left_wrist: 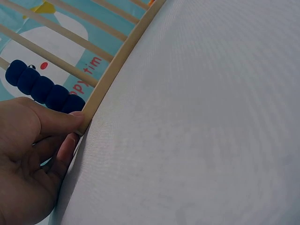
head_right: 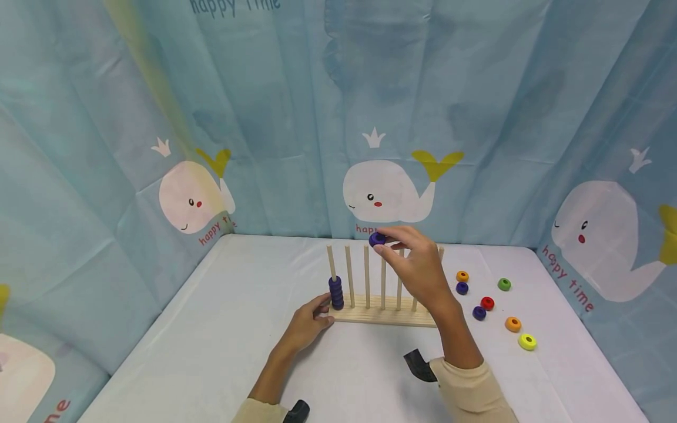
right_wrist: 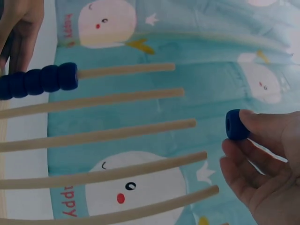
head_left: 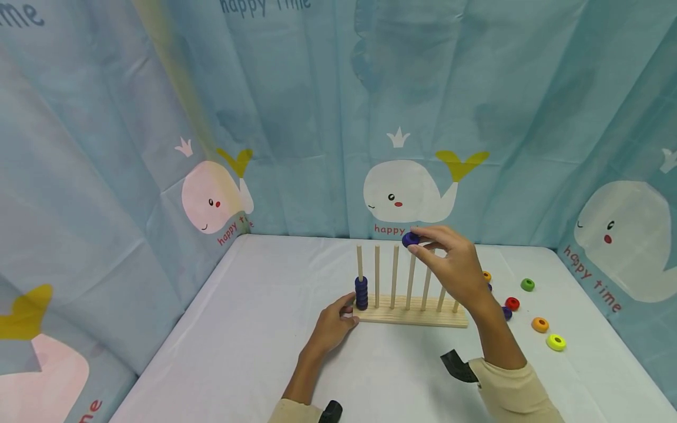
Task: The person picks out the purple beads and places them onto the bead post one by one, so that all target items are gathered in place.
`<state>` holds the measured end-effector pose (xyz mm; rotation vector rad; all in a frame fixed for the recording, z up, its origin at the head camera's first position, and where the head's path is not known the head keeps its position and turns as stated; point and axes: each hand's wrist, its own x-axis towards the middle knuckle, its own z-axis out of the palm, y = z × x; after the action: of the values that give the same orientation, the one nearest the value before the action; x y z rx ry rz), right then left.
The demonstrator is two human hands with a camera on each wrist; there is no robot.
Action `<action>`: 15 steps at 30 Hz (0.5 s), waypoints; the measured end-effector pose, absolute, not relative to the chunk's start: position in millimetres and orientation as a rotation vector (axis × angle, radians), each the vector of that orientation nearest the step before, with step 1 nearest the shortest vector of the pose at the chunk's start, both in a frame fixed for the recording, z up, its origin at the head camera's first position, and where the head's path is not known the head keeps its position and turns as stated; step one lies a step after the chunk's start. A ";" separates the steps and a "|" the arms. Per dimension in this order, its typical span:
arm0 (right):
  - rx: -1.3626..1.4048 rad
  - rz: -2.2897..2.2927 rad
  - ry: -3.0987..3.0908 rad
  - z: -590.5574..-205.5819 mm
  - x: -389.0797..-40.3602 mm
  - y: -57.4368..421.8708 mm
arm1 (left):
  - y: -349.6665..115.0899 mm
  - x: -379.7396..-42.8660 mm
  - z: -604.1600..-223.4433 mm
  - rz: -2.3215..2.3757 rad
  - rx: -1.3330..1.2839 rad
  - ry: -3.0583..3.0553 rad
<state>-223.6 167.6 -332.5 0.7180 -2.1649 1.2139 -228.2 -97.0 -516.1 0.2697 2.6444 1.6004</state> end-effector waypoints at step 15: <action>0.826 1.249 -2.174 -329.8 -232.6 142.6 | -96.7 -226.5 -513.0 1.593 0.272 2.654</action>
<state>-232.6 142.6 -329.8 0.8264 -2.1738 1.2489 -226.5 -96.7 -513.0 0.2724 2.6544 1.5926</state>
